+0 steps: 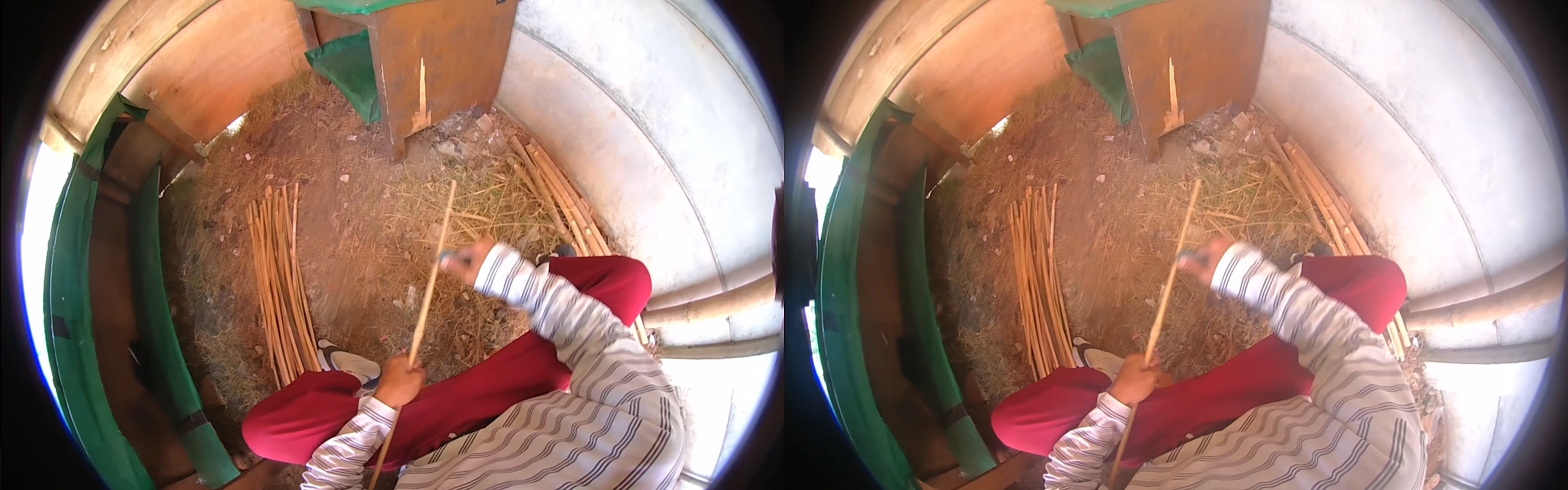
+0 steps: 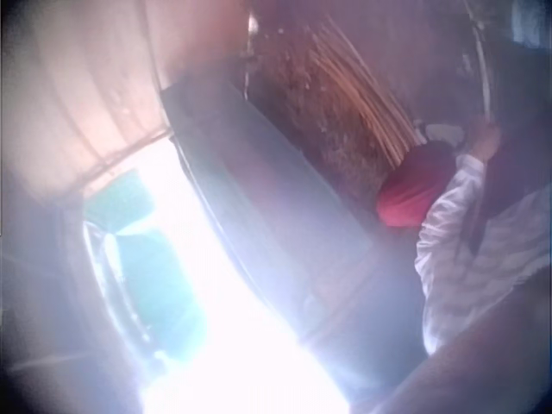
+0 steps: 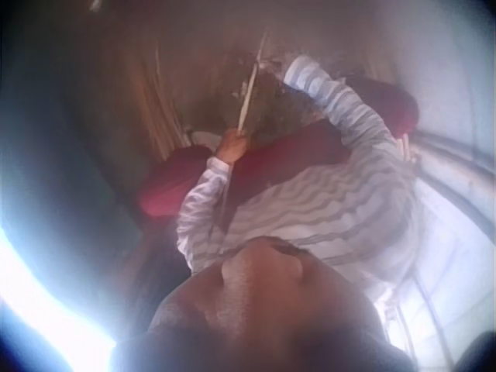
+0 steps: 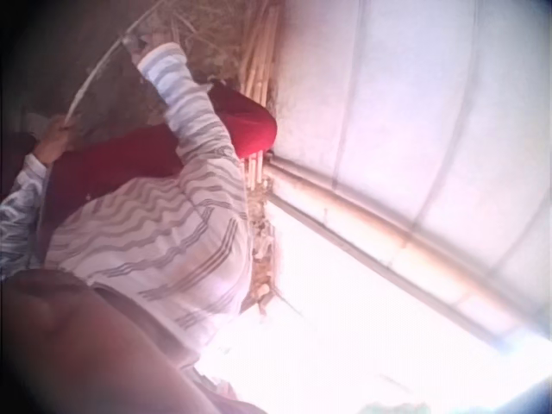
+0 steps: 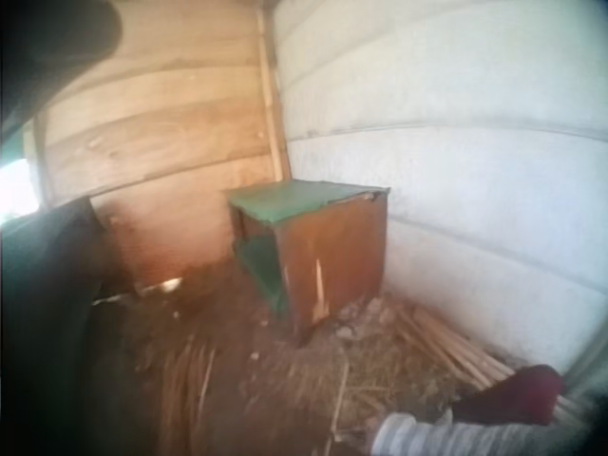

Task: The person sits on the floor and uses a knife to shave and smooth a long bamboo strip. They hold the strip with one hand and scrape the blade along its length repeatedly to remove the outer layer and refine the surface.

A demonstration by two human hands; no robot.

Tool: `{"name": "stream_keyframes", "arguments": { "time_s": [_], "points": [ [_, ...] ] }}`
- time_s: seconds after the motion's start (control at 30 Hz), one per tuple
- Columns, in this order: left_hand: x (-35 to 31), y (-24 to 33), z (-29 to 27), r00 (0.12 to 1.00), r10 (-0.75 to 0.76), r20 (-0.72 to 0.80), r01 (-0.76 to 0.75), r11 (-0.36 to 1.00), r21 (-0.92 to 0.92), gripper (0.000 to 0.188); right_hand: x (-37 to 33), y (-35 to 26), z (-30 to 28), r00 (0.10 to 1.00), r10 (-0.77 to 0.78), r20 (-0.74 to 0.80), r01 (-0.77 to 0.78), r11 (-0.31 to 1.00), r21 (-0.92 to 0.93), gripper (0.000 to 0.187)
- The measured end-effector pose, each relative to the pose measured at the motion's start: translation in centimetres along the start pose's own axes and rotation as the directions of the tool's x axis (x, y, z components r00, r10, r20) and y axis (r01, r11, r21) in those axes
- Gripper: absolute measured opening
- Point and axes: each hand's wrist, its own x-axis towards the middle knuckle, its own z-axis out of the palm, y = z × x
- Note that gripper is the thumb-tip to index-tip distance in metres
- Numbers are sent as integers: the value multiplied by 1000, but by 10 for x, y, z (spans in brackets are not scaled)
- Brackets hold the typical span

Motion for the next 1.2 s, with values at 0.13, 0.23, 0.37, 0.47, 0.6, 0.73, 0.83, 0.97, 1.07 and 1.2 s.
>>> {"name": "stream_keyframes", "arguments": {
  "time_s": [0.13,0.23,0.37,0.47,0.6,0.73,0.83,0.97,1.07,1.2],
  "points": [
    [-1,13,-5,998,5,-63,-6,1000,-7,18,-15,-3,29,972,-232,18,233,964,-132,41],
    [-10,16,2,999,20,-28,-21,999,-29,19,13,21,12,987,62,-150,-68,997,-35,49],
    [1,3,1,998,-62,28,63,998,-28,16,30,29,8,985,-14,-175,-25,975,-219,50],
    [-11,18,6,982,-190,-19,188,979,-73,15,56,64,28,964,114,-240,-159,972,-175,53],
    [-28,2,6,965,-178,192,196,978,-77,17,82,111,-14,902,420,-95,-428,900,-84,62],
    [-20,3,6,961,-162,224,188,977,-98,18,84,126,-10,861,430,-273,-463,884,-67,59],
    [-26,-2,-3,977,-158,144,167,984,-56,18,104,211,-9,697,685,-213,-672,727,142,58],
    [-8,-5,-4,929,-330,167,359,913,-193,19,96,168,4,807,539,-240,-576,808,-124,61],
    [-1,-16,2,894,-395,212,445,835,-324,15,63,80,-9,858,487,-167,-514,807,-290,59],
    [13,-2,-4,863,-429,268,505,760,-410,12,19,52,-2,886,441,-144,-461,803,-378,52]
  ]
}}
